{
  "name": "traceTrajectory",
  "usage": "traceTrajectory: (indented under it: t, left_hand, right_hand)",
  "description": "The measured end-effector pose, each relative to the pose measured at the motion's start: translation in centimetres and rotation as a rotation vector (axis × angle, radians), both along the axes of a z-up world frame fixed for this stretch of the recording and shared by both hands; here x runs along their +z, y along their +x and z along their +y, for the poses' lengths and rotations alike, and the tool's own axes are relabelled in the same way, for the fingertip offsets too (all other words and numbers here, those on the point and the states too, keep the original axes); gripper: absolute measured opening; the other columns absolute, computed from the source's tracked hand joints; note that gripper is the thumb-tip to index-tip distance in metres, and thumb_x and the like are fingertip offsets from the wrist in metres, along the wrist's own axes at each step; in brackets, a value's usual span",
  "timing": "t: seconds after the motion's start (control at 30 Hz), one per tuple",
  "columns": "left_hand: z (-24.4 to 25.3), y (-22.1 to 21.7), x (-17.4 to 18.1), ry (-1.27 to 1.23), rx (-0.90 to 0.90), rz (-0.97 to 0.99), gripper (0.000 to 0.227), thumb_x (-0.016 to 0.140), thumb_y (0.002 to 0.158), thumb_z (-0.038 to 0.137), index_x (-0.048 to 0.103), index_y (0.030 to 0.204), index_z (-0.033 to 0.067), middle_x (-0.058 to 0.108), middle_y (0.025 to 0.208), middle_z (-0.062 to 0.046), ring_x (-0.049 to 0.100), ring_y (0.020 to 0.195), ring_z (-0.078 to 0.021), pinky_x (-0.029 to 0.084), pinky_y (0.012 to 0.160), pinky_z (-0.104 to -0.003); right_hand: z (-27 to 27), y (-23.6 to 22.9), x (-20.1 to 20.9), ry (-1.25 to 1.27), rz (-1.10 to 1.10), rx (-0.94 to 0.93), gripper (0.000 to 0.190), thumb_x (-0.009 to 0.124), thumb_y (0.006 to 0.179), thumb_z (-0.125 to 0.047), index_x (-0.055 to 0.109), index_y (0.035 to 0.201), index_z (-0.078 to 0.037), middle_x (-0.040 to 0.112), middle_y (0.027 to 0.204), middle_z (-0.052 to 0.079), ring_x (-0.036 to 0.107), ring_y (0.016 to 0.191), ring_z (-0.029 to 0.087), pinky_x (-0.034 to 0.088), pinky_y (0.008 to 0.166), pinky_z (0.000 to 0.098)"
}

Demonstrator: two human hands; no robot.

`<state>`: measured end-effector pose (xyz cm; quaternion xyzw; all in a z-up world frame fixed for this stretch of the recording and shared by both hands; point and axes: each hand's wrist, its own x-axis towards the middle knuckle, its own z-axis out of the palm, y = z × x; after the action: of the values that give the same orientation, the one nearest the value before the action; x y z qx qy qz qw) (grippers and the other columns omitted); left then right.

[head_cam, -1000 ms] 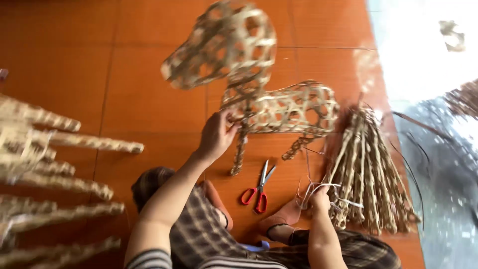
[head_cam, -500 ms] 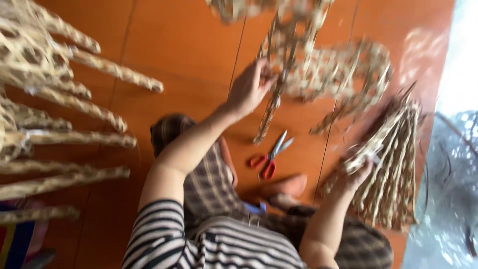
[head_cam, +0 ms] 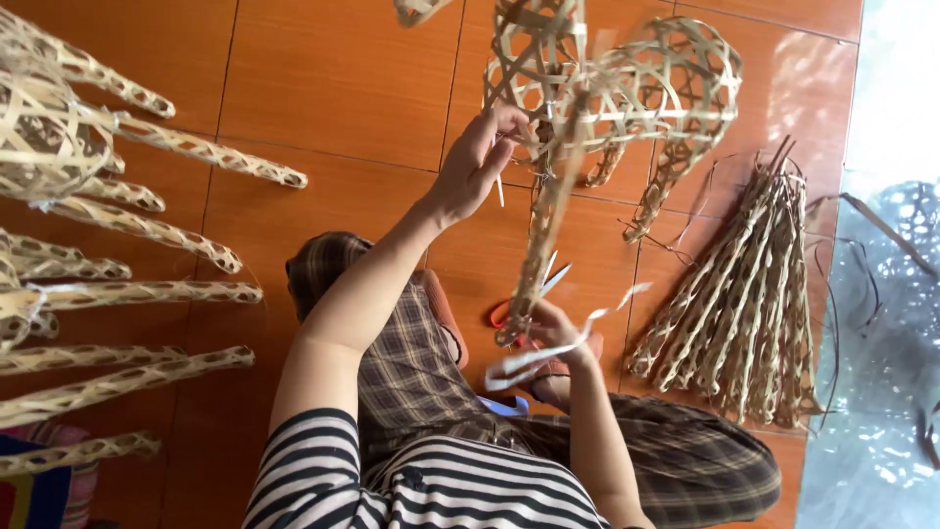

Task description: Assembling a large woven bamboo horse figure using plastic ties and scissors.

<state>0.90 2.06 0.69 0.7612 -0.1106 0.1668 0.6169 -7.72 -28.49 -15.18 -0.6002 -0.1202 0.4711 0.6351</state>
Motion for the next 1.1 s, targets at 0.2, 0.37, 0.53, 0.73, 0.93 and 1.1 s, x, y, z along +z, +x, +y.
traceTrajectory:
  t: [0.2, 0.37, 0.53, 0.73, 0.93, 1.1]
  left_hand:
    - [-0.6, -0.2, -0.7, 0.201, 0.103, -0.048, 0.049, 0.048, 0.11, 0.049, 0.063, 0.122, 0.0041, 0.063, 0.118, -0.012, 0.06, 0.116, -0.0261, 0.046, 0.101, -0.039]
    - [-0.7, 0.4, -2.4, 0.087, 0.14, 0.251, 0.036, 0.055, 0.109, 0.04, 0.061, 0.101, 0.0057, 0.056, 0.096, -0.008, 0.056, 0.086, -0.0215, 0.048, 0.08, -0.033]
    - [-0.8, 0.1, -1.2, 0.178, 0.145, 0.027, 0.03, 0.055, 0.109, 0.033, 0.061, 0.105, 0.0042, 0.054, 0.105, -0.01, 0.055, 0.096, -0.0219, 0.049, 0.084, -0.034]
    - [-1.1, -0.2, -0.7, 0.2, 0.098, 0.026, 0.025, 0.055, 0.108, 0.028, 0.065, 0.103, 0.0054, 0.057, 0.101, -0.01, 0.056, 0.101, -0.027, 0.047, 0.091, -0.041]
    - [-1.8, -0.8, -0.8, 0.272, 0.016, -0.072, 0.029, 0.058, 0.11, 0.029, 0.06, 0.095, 0.0033, 0.062, 0.1, -0.011, 0.058, 0.106, -0.0291, 0.045, 0.105, -0.045]
    - [-1.6, -0.6, -4.0, 0.342, -0.062, 0.056, 0.03, 0.057, 0.108, 0.032, 0.061, 0.092, 0.0061, 0.065, 0.1, -0.008, 0.062, 0.105, -0.0268, 0.051, 0.106, -0.043]
  right_hand:
    - [1.8, -1.5, -2.9, -0.088, 0.1, -0.009, 0.034, 0.066, 0.098, -0.009, 0.061, 0.132, -0.006, 0.07, 0.111, 0.006, 0.071, 0.102, 0.021, 0.062, 0.085, 0.0366]
    - [0.4, -1.3, -8.2, -0.487, -0.385, 0.189, 0.058, 0.075, 0.087, -0.015, 0.055, 0.141, -0.009, 0.065, 0.117, 0.014, 0.068, 0.102, 0.03, 0.057, 0.084, 0.0404]
    - [-3.7, -1.8, -11.2, -0.945, -0.58, 0.67, 0.038, 0.07, 0.091, -0.023, 0.068, 0.124, -0.005, 0.072, 0.118, 0.018, 0.069, 0.11, 0.031, 0.053, 0.089, 0.0409]
    - [-2.1, -1.7, -3.2, -1.286, -0.163, 0.809, 0.038, 0.051, 0.101, -0.031, 0.069, 0.123, -0.005, 0.077, 0.125, 0.014, 0.067, 0.114, 0.03, 0.052, 0.093, 0.0384]
    - [-4.4, 2.8, -7.5, -0.4, -1.307, 0.942, 0.061, 0.055, 0.083, -0.007, 0.06, 0.141, -0.026, 0.063, 0.134, 0.014, 0.062, 0.117, 0.03, 0.05, 0.098, 0.0395]
    - [1.4, 2.3, 7.3, -1.079, -0.729, 1.241, 0.035, 0.052, 0.104, -0.018, 0.067, 0.135, -0.013, 0.068, 0.132, 0.009, 0.064, 0.123, 0.025, 0.052, 0.103, 0.0436]
